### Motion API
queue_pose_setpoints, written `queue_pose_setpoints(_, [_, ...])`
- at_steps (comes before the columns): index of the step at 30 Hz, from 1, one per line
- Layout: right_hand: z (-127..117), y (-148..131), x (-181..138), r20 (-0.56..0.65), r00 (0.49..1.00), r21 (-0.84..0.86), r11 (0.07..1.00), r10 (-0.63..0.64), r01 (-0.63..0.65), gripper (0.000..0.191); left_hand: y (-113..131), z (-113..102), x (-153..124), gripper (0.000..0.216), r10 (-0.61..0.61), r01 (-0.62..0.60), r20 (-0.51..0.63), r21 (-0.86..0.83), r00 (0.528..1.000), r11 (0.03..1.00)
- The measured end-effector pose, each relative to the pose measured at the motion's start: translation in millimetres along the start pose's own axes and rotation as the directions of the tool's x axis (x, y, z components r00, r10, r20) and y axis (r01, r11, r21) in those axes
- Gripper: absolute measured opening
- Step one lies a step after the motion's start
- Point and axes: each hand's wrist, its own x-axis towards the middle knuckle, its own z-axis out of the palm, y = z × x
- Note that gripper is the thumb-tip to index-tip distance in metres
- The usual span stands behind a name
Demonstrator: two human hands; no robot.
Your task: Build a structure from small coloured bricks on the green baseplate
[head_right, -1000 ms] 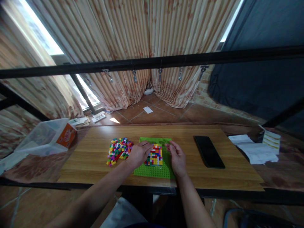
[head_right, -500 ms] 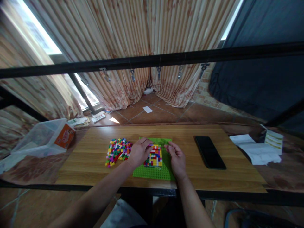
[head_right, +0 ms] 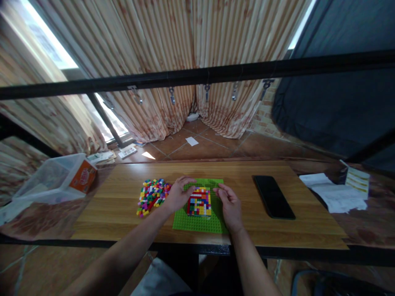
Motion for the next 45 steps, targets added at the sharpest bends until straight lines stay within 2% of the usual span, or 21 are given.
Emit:
queue_pose_setpoints(8, [0, 1, 1, -0.001, 1.000, -0.017, 1.000, 0.005, -0.005, 0.041, 5, 7, 4, 0.021, -0.082, 0.087, 0.051, -0.087, 0.995, 0.992])
queue_pose_setpoints(16, [2, -3, -1, 0.009, 1.000, -0.031, 1.000, 0.004, -0.004, 0.037, -5, 18, -1, 0.020, -0.169, 0.186, 0.091, -0.233, 0.981, 0.955])
queue_pose_setpoints(21, [2, -4, -2, 0.010, 1.000, -0.019, 1.000, 0.016, -0.015, 0.037, -9, 21, -3, 0.022, -0.171, 0.196, 0.109, -0.285, 0.979, 0.938])
queue_pose_setpoints(26, [3, -5, -3, 0.007, 1.000, -0.020, 1.000, 0.020, -0.020, 0.035, -6, 21, -3, 0.022, -0.160, 0.188, 0.119, -0.286, 0.980, 0.940])
queue_pose_setpoints(32, [5, -9, -5, 0.001, 1.000, -0.042, 0.999, 0.024, -0.023, 0.034, -1, 25, -3, 0.019, -0.203, 0.225, 0.103, -0.299, 0.974, 0.927])
queue_pose_setpoints(37, [2, -6, -6, 0.004, 0.999, -0.089, 0.995, 0.047, -0.047, 0.039, 3, 27, -2, 0.016, -0.273, 0.297, 0.117, -0.352, 0.955, 0.888])
queue_pose_setpoints(45, [-2, -8, -6, -0.001, 0.999, -0.211, 0.977, 0.032, -0.031, 0.044, 1, 32, -7, 0.017, -0.296, 0.311, 0.098, -0.354, 0.950, 0.882])
